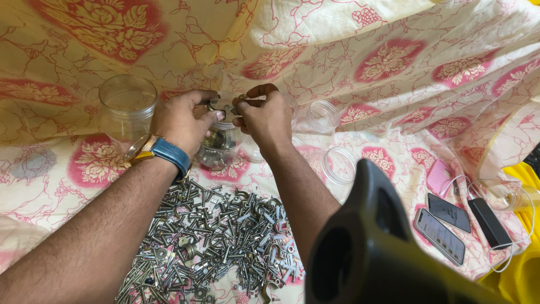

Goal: The person sorts a large pile of metal bolts, screws and nuts spread on a bed, picking fasteners by hand and placing them into a glass jar among several empty plastic jars, gradually filling the jar.

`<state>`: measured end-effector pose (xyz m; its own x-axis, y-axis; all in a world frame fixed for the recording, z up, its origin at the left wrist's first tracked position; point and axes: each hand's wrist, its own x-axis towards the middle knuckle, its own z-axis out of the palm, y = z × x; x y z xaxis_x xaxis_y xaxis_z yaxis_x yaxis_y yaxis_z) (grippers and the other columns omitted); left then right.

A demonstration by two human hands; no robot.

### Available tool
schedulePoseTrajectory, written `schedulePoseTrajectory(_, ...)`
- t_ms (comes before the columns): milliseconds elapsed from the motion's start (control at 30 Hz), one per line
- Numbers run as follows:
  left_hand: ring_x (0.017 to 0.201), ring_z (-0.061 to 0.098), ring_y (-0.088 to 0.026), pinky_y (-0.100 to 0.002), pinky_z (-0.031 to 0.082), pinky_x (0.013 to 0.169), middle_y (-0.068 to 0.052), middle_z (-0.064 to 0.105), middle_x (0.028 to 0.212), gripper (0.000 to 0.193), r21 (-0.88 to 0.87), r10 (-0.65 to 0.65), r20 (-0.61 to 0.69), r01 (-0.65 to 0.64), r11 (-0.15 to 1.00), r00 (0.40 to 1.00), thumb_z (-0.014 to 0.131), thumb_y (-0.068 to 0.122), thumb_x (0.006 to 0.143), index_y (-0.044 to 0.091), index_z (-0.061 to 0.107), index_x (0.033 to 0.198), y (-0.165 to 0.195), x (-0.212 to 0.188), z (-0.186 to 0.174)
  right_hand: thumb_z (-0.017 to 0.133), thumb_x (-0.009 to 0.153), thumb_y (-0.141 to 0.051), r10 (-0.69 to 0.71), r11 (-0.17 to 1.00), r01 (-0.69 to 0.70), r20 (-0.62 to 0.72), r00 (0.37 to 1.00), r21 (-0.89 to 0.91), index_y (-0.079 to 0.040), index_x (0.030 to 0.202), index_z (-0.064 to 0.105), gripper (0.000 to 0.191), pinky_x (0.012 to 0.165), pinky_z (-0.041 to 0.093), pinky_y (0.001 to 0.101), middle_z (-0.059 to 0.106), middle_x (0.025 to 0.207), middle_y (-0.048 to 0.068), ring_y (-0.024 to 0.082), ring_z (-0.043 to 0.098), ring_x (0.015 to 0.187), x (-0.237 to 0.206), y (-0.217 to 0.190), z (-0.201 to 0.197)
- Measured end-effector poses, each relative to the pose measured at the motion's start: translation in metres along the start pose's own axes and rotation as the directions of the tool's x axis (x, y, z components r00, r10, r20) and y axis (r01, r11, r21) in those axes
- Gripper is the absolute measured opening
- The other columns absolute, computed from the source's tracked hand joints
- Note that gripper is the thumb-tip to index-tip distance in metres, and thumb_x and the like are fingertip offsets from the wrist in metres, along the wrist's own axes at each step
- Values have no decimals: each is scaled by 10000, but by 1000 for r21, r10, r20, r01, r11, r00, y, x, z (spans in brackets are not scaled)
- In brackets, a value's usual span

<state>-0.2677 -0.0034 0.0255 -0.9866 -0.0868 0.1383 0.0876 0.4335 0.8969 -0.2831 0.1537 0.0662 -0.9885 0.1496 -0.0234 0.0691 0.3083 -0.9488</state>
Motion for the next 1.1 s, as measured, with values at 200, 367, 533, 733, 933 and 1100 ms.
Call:
schedulePoseTrajectory(200,682,733,-134,-297,586,685,-65,779,1063,450,73,44,-6,-44,996,999,804,217,872,164,691,1304,-3,2,-1,727,843,-107,-108,985,104,-18,994,-135,19,1127,635,325,530,593,295,801,904,158,171,774,628,-2,1,2)
schedulePoseTrajectory(367,652,729,-130,-295,588,640,-66,784,1060,443,21,31,13,-31,999,999,762,190,891,141,672,1322,-6,4,2,720,843,-98,-185,972,183,1,983,-148,26,1144,665,330,603,631,296,800,973,168,177,793,666,0,9,6)
schedulePoseTrajectory(533,656,727,-128,-297,582,637,-89,791,1022,446,41,-5,20,4,999,1000,760,214,910,143,663,1339,-4,4,2,705,847,-77,-242,960,243,30,970,-136,27,1167,703,337,634,658,285,791,1050,155,176,796,732,3,17,8)
schedulePoseTrajectory(733,671,751,-138,-289,591,637,-86,777,1082,479,30,-25,15,25,999,1000,749,249,904,160,644,1363,1,-2,1,702,860,-83,-230,967,234,54,972,-96,38,1195,690,357,656,664,280,784,1081,160,180,795,774,4,20,8)
schedulePoseTrajectory(933,687,768,-157,-290,587,671,-90,762,1144,473,49,-39,3,39,998,999,722,249,927,176,631,1385,4,-8,2,685,891,-84,-246,967,250,97,965,-38,70,1234,654,378,671,668,291,773,1112,171,174,788,808,4,24,8)
schedulePoseTrajectory(1100,736,784,-160,-291,589,707,-89,757,1166,434,34,-58,31,56,998,998,676,238,969,178,618,1395,7,-14,2,645,923,-71,-275,961,273,126,953,31,72,1271,642,377,686,674,285,775,1157,180,153,784,829,-2,26,6)
